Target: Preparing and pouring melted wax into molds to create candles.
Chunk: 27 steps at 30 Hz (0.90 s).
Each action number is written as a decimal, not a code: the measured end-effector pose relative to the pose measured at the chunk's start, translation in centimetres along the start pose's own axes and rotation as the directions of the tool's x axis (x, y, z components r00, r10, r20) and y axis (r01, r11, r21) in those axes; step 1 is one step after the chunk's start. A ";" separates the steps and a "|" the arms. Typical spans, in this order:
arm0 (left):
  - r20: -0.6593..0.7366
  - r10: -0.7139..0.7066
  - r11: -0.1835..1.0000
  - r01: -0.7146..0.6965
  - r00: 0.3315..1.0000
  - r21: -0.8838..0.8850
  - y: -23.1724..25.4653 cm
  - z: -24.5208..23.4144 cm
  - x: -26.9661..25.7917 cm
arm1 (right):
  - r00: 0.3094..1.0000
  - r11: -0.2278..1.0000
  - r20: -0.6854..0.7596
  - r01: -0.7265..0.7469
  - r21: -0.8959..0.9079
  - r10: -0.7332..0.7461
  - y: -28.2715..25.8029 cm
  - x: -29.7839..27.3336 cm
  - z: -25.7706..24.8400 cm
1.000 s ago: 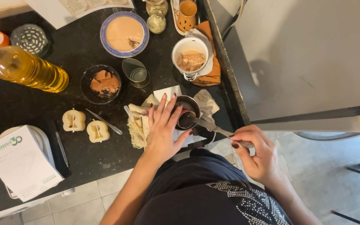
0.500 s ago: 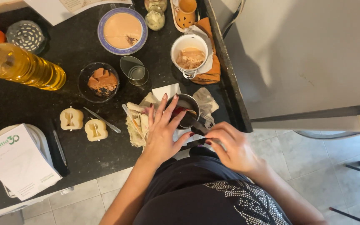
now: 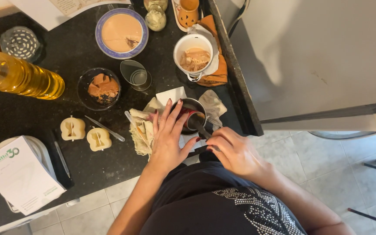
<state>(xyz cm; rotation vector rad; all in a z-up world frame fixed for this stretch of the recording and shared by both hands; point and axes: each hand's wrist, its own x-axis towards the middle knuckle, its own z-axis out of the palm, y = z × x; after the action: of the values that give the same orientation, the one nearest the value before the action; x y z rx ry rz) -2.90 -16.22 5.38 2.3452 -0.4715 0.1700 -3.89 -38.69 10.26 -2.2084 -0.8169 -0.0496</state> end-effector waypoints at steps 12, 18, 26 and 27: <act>-0.048 -0.032 0.999 0.032 0.998 -0.011 -0.6 -0.7 0.7 | 0.964 0.976 -0.161 -0.216 0.006 0.214 -1.5 -3.0 -4.4; -0.001 -0.025 0.999 0.025 1.000 0.023 -0.9 -0.1 0.6 | 0.989 0.992 -0.085 -0.123 -0.032 0.120 -2.1 -2.2 -4.4; -0.027 0.001 0.999 0.000 1.000 0.045 -1.1 0.0 1.3 | 1.000 0.999 0.002 -0.028 0.015 0.028 0.4 0.6 -0.7; -0.024 -0.005 0.999 0.006 1.000 0.049 -1.0 -0.1 1.2 | 0.998 0.999 0.049 -0.044 0.022 0.043 0.5 0.8 -0.5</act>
<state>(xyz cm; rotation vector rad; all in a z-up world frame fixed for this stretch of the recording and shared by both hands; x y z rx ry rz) -1.43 -15.81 5.09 2.3899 -0.4543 0.2091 -2.88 -38.87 10.44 -2.2119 -0.7913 0.0344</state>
